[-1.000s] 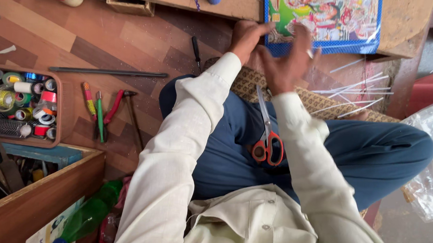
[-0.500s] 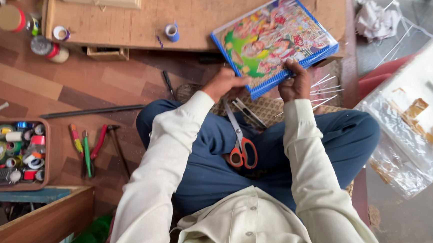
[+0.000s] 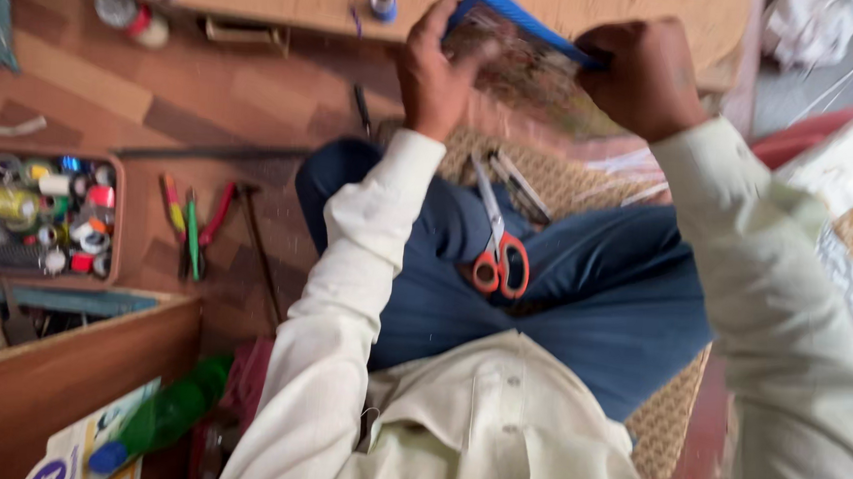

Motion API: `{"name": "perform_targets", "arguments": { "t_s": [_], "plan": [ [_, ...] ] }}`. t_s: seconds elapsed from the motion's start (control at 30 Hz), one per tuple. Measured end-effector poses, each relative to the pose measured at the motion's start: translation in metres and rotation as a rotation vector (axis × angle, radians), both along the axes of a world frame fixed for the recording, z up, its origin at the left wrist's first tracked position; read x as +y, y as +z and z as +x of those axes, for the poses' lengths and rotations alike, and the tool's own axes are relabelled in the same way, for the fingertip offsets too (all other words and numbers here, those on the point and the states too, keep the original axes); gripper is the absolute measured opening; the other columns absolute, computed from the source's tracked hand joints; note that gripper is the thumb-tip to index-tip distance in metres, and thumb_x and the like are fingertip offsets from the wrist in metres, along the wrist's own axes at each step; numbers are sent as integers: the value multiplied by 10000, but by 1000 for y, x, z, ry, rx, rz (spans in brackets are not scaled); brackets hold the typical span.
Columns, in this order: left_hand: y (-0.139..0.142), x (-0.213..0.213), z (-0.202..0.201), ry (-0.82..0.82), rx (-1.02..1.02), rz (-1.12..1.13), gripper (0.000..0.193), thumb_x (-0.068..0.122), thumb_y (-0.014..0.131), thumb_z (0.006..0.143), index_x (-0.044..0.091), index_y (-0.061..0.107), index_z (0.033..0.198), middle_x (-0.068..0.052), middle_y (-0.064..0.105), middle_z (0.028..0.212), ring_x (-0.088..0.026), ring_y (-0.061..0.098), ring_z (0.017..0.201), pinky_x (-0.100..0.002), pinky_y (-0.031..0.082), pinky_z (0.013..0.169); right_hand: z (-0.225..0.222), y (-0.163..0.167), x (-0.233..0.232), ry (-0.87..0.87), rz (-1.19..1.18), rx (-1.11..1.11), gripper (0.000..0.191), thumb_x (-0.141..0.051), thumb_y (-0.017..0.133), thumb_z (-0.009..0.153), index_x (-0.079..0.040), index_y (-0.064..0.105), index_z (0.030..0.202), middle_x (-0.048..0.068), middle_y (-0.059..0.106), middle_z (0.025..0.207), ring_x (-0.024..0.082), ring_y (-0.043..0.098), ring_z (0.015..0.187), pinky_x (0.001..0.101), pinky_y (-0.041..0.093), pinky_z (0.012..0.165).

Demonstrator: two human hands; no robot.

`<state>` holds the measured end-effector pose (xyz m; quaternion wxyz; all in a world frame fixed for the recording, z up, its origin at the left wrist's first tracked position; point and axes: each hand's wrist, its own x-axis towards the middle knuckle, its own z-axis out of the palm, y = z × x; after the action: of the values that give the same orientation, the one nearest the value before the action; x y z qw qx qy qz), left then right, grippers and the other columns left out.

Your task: The person sits on the floor and applies blue decorative tape to the edges of a printed picture mounted on cardboard. They use scissors to trim the tape and a metal tool to press it down, then trim the cardboard edges. The person repeats this process for a second picture.

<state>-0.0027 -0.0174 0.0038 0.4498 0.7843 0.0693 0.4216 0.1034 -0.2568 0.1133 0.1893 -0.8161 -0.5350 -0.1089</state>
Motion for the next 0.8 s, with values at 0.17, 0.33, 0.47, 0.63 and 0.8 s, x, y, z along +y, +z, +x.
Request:
{"name": "perform_targets", "arguments": {
  "t_s": [0.17, 0.33, 0.47, 0.63, 0.8],
  "plan": [
    [-37, 26, 0, -191, 178, -488, 323, 61, 867, 765, -17, 785, 1068, -79, 823, 985, -217, 763, 899, -337, 617, 838, 10, -57, 36, -88, -225, 6, 281, -155, 797, 803, -173, 814, 1083, 123, 745, 877, 326, 702, 742, 432, 575, 710],
    [-30, 42, 11, -412, 84, -718, 291, 77, 848, 842, 2, 741, 1101, -69, 785, 998, -142, 745, 893, -317, 631, 809, 27, -42, 22, -147, -285, 123, 322, -239, 878, 815, -151, 794, 1114, 125, 752, 943, 332, 705, 762, 444, 576, 724],
    [-28, 45, 18, -393, 176, -606, 213, 146, 833, 871, 2, 766, 1012, -51, 754, 891, -115, 710, 764, -275, 599, 630, 27, -28, -62, -101, 205, 367, 597, -121, 915, 753, 67, 650, 1253, 215, 700, 1197, 307, 679, 1075, 478, 553, 821],
    [-24, 40, 22, -445, 194, -695, 175, 153, 820, 890, 3, 782, 970, -36, 765, 875, -97, 669, 735, -249, 545, 614, 13, -67, -115, -383, 607, 1121, 513, -106, 859, 868, 27, 638, 1312, 113, 707, 1239, 198, 703, 1123, 302, 616, 915],
    [-17, 29, 17, -426, 225, -704, 125, 131, 803, 910, 8, 786, 920, -20, 748, 824, -85, 655, 696, -246, 549, 596, 10, -92, -118, -401, 736, 1244, 256, -111, 834, 1035, 71, 667, 969, 61, 642, 878, 150, 646, 833, 291, 596, 775]
  ]
}}
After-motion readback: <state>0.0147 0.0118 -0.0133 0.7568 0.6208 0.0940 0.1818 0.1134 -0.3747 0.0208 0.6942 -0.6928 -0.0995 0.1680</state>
